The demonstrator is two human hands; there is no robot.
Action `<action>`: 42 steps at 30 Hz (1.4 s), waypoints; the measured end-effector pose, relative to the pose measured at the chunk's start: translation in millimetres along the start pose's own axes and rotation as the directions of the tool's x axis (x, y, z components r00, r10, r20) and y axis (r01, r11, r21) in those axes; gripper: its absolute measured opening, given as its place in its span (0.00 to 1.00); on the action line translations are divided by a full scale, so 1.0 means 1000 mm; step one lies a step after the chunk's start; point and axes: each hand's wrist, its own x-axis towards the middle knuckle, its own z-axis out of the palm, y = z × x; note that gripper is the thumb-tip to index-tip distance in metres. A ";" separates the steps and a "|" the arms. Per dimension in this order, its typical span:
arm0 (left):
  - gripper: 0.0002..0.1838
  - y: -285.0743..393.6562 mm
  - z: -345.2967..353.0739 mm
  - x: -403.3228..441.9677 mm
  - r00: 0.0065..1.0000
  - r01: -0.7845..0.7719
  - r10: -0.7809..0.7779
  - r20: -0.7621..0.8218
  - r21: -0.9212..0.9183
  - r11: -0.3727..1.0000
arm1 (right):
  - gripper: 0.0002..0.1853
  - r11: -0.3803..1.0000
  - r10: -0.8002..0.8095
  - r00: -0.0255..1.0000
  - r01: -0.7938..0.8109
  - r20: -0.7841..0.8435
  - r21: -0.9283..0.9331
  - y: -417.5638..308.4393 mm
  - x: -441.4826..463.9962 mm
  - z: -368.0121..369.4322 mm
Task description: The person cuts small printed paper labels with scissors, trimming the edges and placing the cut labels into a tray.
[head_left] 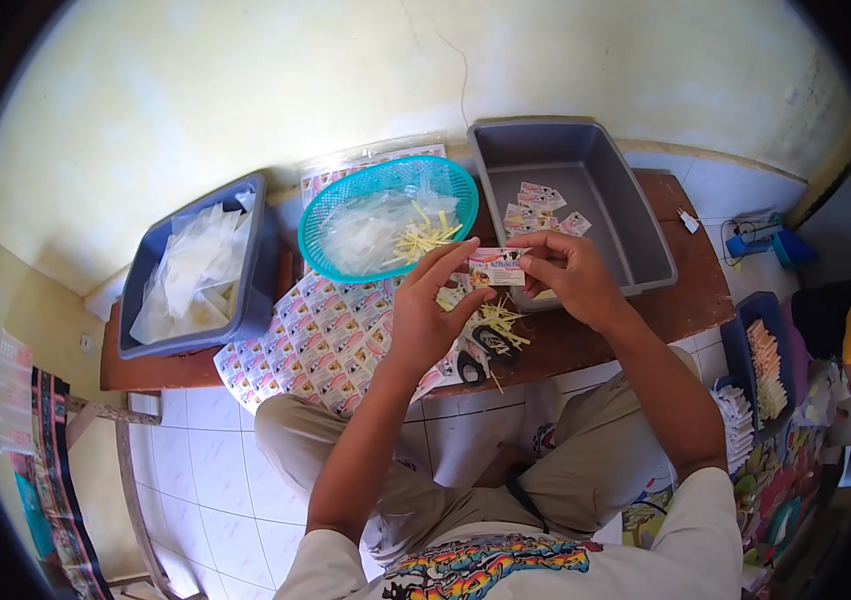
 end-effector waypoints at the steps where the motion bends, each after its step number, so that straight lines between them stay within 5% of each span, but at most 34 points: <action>1: 0.34 0.000 0.002 0.007 0.999 -0.036 0.033 0.043 0.051 0.998 | 0.14 1.000 -0.004 1.000 0.004 0.015 0.008 -0.001 0.002 -0.006; 19: 0.32 -0.040 0.094 0.071 0.981 -0.083 0.067 0.180 0.082 0.993 | 0.17 0.991 0.002 0.984 -0.026 -0.177 -0.131 0.036 0.023 -0.079; 33: 0.29 -0.048 0.111 0.082 0.938 -0.266 0.176 0.299 0.296 0.917 | 0.18 0.952 0.032 0.982 -0.086 -0.184 -0.292 0.064 0.029 -0.095; 42: 0.29 -0.043 0.115 0.079 0.937 -0.216 0.086 0.338 0.371 0.903 | 0.20 0.884 -0.073 0.975 -0.033 -0.209 -0.466 0.070 0.028 -0.096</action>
